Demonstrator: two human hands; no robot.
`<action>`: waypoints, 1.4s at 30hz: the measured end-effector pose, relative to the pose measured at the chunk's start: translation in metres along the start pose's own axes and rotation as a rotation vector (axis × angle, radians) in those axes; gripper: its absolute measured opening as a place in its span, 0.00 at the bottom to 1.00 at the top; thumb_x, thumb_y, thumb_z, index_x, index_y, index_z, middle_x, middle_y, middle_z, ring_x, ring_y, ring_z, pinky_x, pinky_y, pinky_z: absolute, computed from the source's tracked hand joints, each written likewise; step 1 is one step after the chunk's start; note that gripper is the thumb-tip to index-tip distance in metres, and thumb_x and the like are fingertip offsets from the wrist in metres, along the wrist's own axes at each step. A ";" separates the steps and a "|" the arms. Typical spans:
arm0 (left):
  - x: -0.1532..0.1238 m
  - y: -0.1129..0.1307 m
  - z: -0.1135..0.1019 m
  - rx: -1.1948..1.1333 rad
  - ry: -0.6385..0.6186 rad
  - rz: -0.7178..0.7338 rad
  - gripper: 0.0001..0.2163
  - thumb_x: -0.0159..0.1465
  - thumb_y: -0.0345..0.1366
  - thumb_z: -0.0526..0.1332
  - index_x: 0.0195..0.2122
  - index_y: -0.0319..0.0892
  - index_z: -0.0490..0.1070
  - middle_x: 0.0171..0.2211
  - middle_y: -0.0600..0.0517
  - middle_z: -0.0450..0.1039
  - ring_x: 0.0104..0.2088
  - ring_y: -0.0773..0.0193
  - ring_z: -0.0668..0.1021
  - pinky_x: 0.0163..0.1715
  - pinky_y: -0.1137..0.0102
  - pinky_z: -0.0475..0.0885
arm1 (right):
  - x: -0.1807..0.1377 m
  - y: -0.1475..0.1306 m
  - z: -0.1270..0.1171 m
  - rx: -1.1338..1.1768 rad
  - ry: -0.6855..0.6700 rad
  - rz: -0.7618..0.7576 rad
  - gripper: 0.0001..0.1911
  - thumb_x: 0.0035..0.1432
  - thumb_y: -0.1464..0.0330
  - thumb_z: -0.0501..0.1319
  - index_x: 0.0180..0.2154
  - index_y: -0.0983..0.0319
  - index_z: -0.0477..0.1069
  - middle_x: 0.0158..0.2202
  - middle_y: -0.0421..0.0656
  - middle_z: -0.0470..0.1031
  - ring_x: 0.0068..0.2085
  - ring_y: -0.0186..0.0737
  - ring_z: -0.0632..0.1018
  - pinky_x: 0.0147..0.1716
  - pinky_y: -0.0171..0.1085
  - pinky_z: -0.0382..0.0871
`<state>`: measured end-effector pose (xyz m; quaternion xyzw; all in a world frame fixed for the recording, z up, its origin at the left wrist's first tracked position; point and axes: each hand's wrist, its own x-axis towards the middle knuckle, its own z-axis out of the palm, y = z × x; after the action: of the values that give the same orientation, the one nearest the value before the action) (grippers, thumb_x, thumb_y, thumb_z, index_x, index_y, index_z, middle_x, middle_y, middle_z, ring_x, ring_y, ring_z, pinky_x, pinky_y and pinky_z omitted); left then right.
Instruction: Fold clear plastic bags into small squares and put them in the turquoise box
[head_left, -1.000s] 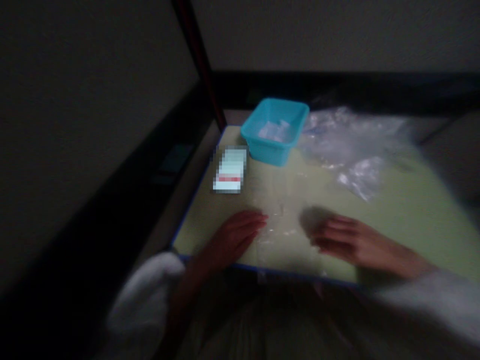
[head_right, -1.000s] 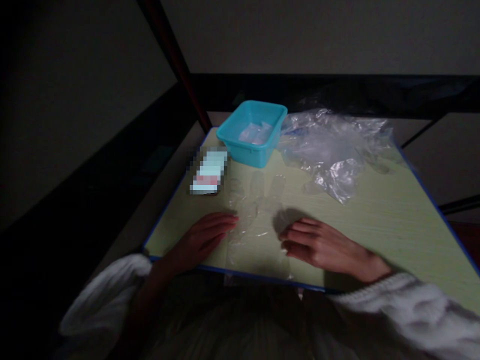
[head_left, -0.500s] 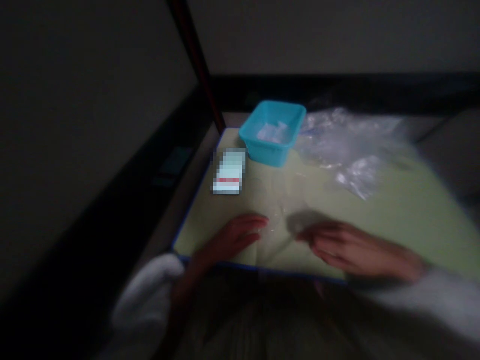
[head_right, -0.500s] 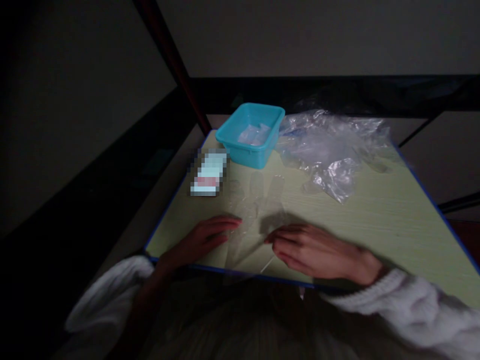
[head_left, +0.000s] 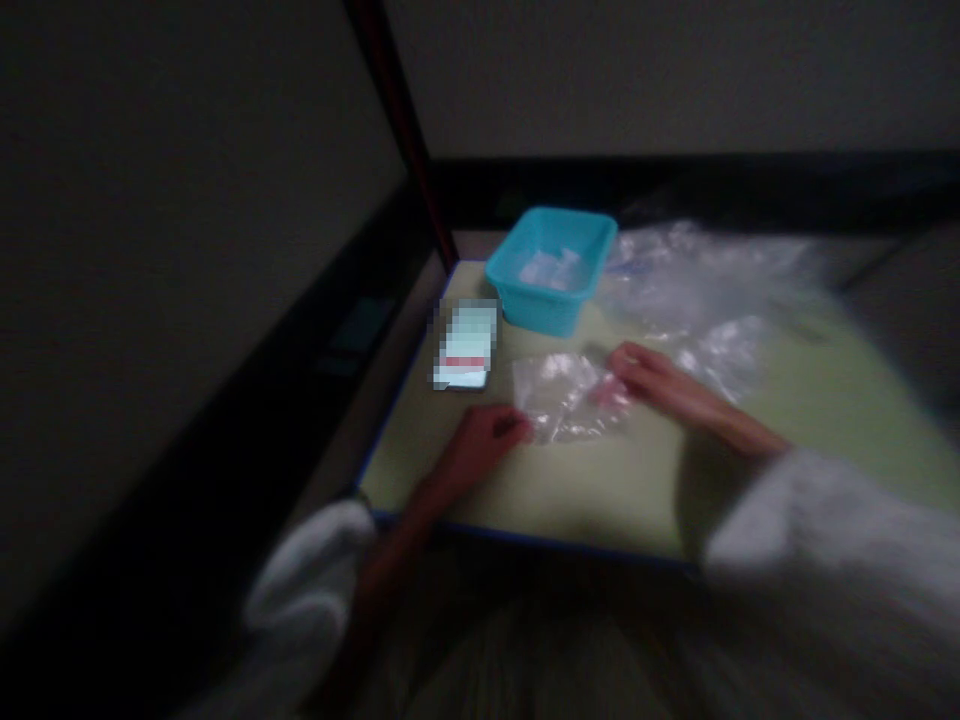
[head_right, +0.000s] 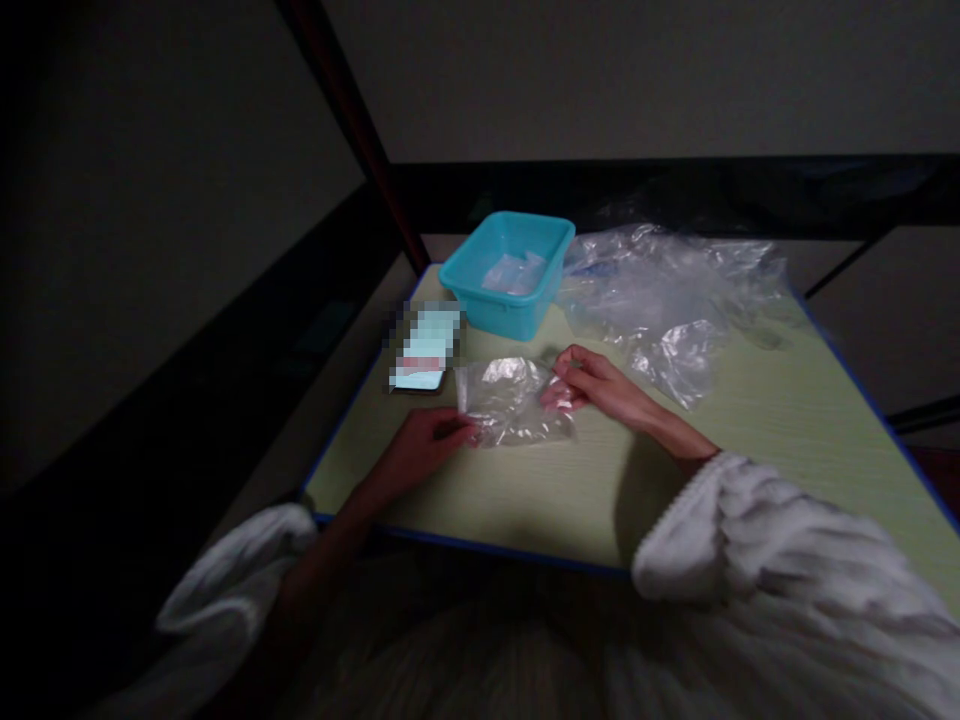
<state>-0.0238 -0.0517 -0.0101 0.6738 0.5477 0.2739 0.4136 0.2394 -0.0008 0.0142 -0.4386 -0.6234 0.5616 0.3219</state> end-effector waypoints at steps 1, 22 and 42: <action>0.003 0.001 0.001 -0.002 0.019 -0.014 0.08 0.57 0.34 0.58 0.27 0.38 0.75 0.27 0.52 0.77 0.30 0.62 0.77 0.31 0.71 0.69 | -0.002 0.004 -0.003 0.039 0.013 0.028 0.19 0.54 0.50 0.59 0.32 0.59 0.61 0.28 0.41 0.75 0.30 0.39 0.77 0.29 0.37 0.70; 0.026 0.001 -0.001 -0.160 0.001 -0.166 0.06 0.55 0.33 0.59 0.22 0.38 0.70 0.19 0.54 0.72 0.19 0.69 0.73 0.15 0.78 0.64 | -0.033 0.027 0.004 -0.070 0.149 -0.092 0.17 0.51 0.59 0.62 0.37 0.59 0.58 0.30 0.38 0.67 0.25 0.33 0.74 0.19 0.33 0.66; 0.007 0.001 0.001 -0.174 0.256 -0.140 0.23 0.52 0.29 0.63 0.49 0.39 0.62 0.25 0.56 0.72 0.24 0.67 0.76 0.21 0.76 0.69 | -0.034 0.032 0.019 -0.159 0.237 -0.086 0.24 0.48 0.61 0.65 0.42 0.58 0.56 0.27 0.36 0.69 0.24 0.34 0.72 0.22 0.35 0.69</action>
<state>-0.0208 -0.0451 -0.0106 0.5551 0.6157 0.3745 0.4153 0.2424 -0.0404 -0.0169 -0.4987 -0.6419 0.4405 0.3812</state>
